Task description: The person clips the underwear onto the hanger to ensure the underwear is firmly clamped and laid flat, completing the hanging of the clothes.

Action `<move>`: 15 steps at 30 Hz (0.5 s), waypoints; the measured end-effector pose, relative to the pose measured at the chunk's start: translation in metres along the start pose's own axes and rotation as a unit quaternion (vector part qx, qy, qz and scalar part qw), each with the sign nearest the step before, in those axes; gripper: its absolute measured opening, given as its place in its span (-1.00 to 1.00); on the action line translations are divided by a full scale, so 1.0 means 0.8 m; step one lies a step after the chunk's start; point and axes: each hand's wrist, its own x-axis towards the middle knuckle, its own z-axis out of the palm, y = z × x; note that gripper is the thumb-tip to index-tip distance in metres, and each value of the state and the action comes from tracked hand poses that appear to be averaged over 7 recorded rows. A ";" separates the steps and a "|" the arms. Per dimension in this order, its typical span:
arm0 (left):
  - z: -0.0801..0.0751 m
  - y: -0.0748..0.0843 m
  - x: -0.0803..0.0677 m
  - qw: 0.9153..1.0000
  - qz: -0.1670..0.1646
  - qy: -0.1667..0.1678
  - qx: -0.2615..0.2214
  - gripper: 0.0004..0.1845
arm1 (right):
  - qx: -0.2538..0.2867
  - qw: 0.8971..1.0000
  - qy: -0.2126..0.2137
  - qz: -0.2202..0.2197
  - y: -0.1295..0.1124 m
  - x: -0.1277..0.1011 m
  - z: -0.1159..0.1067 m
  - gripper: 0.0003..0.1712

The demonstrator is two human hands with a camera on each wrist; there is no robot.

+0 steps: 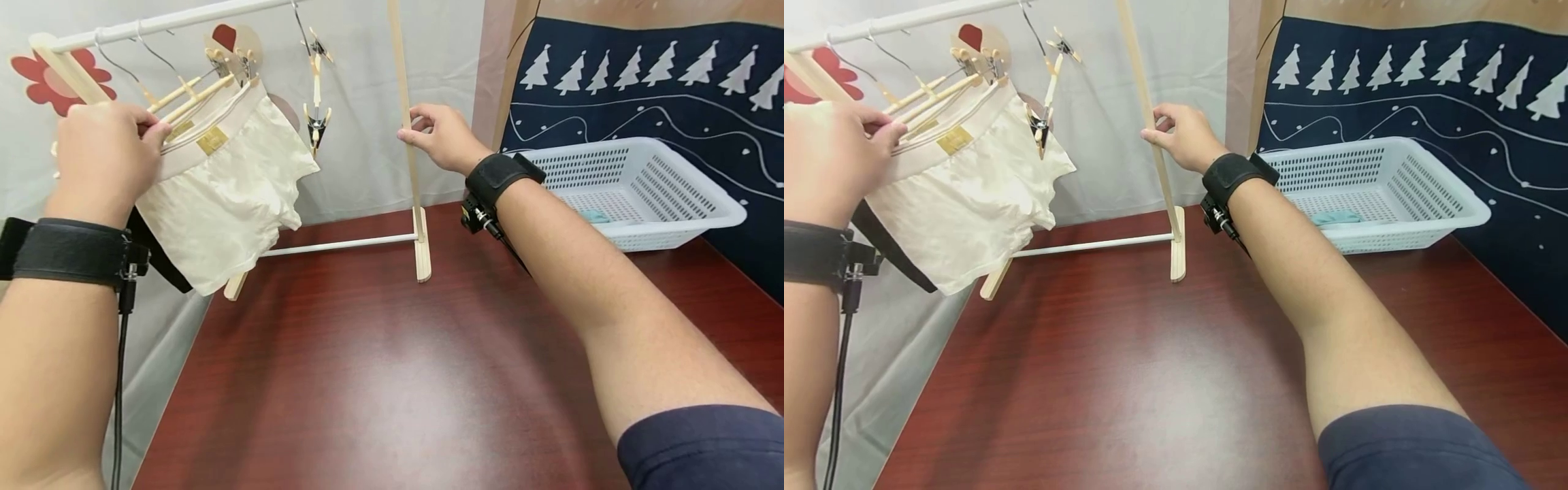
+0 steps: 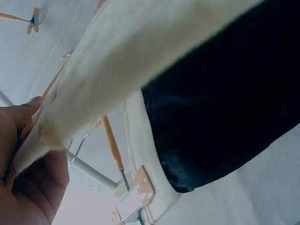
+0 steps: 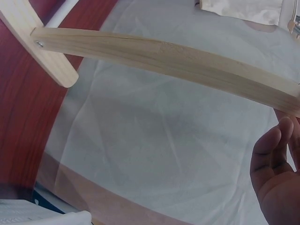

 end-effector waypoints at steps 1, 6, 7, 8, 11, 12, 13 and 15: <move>0.000 -0.001 0.001 1.000 -0.005 -0.004 -0.005 -0.53 | -0.001 1.000 0.000 -0.001 -0.002 0.001 0.000 -0.33; 0.005 -0.009 0.003 0.999 -0.019 -0.013 -0.026 -0.51 | -0.006 1.000 -0.002 -0.005 -0.008 0.001 -0.001 -0.34; 0.007 -0.010 0.002 1.000 -0.014 -0.004 -0.024 -0.52 | -0.007 1.000 -0.002 -0.005 -0.008 0.000 0.000 -0.34; 0.009 -0.010 0.001 1.000 -0.009 0.008 -0.020 -0.51 | -0.009 1.000 -0.003 -0.006 -0.008 0.000 0.000 -0.34; 0.018 -0.004 -0.006 0.997 0.009 0.074 -0.004 -0.49 | -0.009 1.000 -0.006 -0.006 -0.007 -0.004 0.000 -0.34; 0.021 0.000 -0.009 0.995 0.014 0.103 -0.006 -0.49 | -0.006 1.000 -0.009 -0.006 -0.006 -0.006 0.000 -0.34; 0.023 0.003 -0.013 0.991 0.018 0.135 -0.017 -0.49 | -0.007 1.000 -0.014 -0.008 -0.006 -0.007 -0.001 -0.35; 0.030 0.012 -0.022 0.972 0.030 0.223 -0.062 -0.52 | -0.008 1.000 -0.024 -0.003 -0.006 -0.007 -0.005 -0.34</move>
